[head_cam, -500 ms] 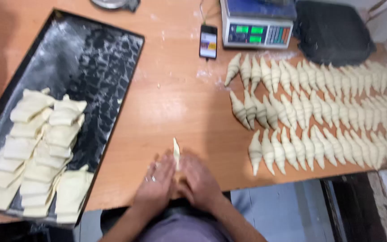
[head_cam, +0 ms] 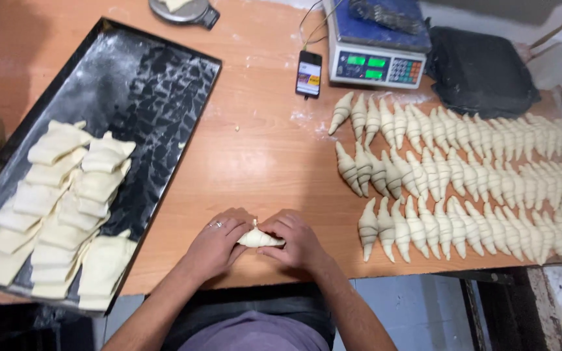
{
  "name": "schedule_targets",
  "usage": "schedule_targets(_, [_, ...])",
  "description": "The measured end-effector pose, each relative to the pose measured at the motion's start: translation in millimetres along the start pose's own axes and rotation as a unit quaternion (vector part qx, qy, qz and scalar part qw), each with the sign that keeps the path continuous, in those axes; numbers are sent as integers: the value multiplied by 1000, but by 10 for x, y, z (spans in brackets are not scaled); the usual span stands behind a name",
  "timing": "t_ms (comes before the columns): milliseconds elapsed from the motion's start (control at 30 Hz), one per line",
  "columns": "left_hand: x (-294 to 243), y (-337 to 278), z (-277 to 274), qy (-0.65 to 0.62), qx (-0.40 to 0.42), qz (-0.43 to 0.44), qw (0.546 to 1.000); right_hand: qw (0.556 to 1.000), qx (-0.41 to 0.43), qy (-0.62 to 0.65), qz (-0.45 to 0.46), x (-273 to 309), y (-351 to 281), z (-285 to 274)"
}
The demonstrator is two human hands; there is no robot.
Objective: Rolling triangular pieces of dough into croissant shapes on a bakery workbench.
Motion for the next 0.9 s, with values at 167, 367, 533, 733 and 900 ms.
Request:
schedule_targets(167, [-554, -227, -166, 139, -110, 58, 982, 995, -31, -42, 90, -278, 266, 55])
schedule_targets(367, [-731, -192, 216, 144, -94, 88, 981, 958, -201, -93, 181, -687, 264, -30])
schedule_targets(533, [-315, 739, 156, 178, 22, -59, 982, 947, -216, -36, 233, -884, -258, 39])
schedule_targets(733, [222, 1288, 221, 105, 5, -69, 992, 900, -284, 2, 330, -788, -1075, -215])
schedule_targets(900, [-178, 454, 264, 180, 64, -38, 981, 888, -222, 101, 389, -690, -1356, -124])
Point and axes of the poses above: each hand's wrist, its own y-axis towards the middle knuckle, its own z-axis out of the palm, x = y × z, the point moved 7 cm from there along y, towards the middle knuckle, and after that the axes turned 3 degrees about z, right-handed, at the moved point
